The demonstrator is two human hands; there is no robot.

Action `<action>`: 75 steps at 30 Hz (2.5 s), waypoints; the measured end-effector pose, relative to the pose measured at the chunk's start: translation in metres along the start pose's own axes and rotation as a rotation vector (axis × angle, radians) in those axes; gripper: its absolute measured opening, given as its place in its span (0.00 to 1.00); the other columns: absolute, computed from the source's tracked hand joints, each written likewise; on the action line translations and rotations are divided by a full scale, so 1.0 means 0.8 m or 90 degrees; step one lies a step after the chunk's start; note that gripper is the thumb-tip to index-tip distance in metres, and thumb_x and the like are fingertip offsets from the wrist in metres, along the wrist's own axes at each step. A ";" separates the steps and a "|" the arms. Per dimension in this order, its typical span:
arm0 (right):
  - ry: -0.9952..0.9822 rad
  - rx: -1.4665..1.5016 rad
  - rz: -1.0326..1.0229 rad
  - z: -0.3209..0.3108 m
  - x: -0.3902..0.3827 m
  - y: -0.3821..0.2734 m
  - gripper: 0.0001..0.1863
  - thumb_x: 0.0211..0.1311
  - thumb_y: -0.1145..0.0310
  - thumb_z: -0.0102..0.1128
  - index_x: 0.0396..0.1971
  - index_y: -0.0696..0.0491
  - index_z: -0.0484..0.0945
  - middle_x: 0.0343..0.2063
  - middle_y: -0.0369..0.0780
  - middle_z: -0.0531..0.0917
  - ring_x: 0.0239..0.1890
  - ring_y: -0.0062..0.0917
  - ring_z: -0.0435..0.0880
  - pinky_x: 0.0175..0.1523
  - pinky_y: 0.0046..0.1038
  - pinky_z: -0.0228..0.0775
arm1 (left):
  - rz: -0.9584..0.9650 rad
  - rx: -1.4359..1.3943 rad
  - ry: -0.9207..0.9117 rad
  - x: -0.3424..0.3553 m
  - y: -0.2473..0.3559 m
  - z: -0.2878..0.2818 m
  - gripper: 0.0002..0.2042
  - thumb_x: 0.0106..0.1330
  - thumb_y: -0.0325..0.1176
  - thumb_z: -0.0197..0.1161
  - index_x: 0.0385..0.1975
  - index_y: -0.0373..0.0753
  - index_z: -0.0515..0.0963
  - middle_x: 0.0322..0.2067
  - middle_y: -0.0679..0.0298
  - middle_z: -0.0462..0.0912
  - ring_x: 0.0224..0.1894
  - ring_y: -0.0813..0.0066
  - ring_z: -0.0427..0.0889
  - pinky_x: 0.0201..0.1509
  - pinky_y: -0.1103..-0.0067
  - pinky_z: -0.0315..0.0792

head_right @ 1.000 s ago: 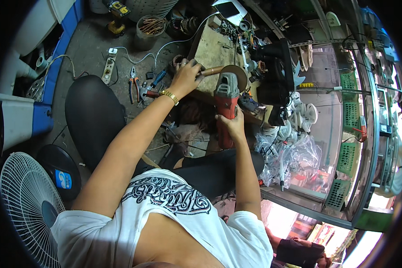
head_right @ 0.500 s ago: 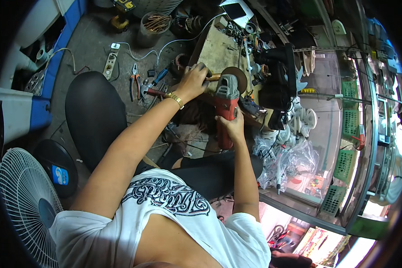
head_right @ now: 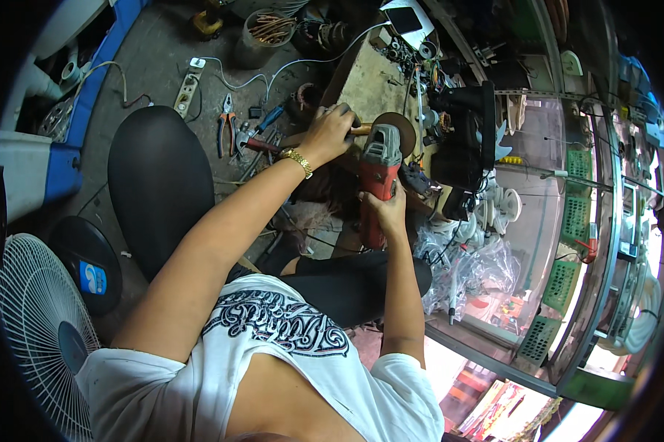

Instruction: The person prepares to work on an appliance by plugging in a power strip, then uses an angle grinder to cut or sand a metal component, and finally uses pliers and a hammer to manipulate a copper tube assembly on a wooden workbench.

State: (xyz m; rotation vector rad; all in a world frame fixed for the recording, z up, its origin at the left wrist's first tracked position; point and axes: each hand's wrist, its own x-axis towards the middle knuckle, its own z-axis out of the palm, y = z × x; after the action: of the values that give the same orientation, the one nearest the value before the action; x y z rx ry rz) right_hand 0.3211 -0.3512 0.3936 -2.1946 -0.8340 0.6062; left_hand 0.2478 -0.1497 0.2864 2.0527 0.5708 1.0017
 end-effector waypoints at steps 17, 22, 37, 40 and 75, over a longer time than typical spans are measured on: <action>0.010 -0.061 -0.030 0.000 0.001 0.000 0.28 0.45 0.76 0.76 0.50 0.59 0.77 0.43 0.41 0.86 0.42 0.26 0.85 0.51 0.30 0.77 | 0.016 -0.009 -0.009 0.001 -0.007 0.000 0.12 0.53 0.30 0.70 0.37 0.40 0.79 0.42 0.59 0.79 0.52 0.60 0.78 0.55 0.64 0.67; 0.010 -0.075 -0.021 0.000 0.000 -0.003 0.27 0.46 0.76 0.76 0.49 0.60 0.77 0.42 0.41 0.86 0.42 0.26 0.85 0.51 0.30 0.77 | 0.014 -0.018 -0.020 0.001 -0.005 -0.004 0.14 0.52 0.29 0.71 0.38 0.40 0.78 0.42 0.59 0.79 0.52 0.59 0.78 0.56 0.63 0.67; 0.001 -0.079 0.000 0.002 -0.002 -0.018 0.29 0.47 0.74 0.76 0.52 0.60 0.76 0.43 0.41 0.86 0.42 0.26 0.85 0.51 0.30 0.78 | 0.002 -0.024 -0.040 0.004 -0.009 -0.006 0.26 0.50 0.31 0.75 0.48 0.38 0.70 0.44 0.56 0.81 0.54 0.54 0.79 0.57 0.61 0.68; 0.008 -0.090 -0.016 -0.005 0.001 -0.009 0.33 0.46 0.70 0.78 0.55 0.60 0.75 0.43 0.43 0.86 0.41 0.27 0.86 0.51 0.31 0.79 | -0.014 -0.027 -0.051 0.005 -0.007 -0.004 0.27 0.50 0.31 0.76 0.48 0.38 0.69 0.42 0.53 0.82 0.53 0.53 0.79 0.56 0.61 0.68; 0.150 0.197 -0.016 -0.080 -0.008 0.021 0.32 0.48 0.68 0.76 0.54 0.57 0.73 0.43 0.39 0.82 0.44 0.26 0.81 0.52 0.31 0.74 | -0.685 0.298 -0.092 -0.188 -0.311 -0.040 0.25 0.63 0.38 0.69 0.58 0.37 0.73 0.59 0.48 0.74 0.59 0.44 0.78 0.61 0.57 0.74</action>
State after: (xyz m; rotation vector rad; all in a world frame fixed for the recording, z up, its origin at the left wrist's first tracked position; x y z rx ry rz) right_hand 0.3629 -0.3934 0.4237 -1.9243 -0.5983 0.4218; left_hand 0.1182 -0.0840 0.0323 1.7215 1.6923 0.0716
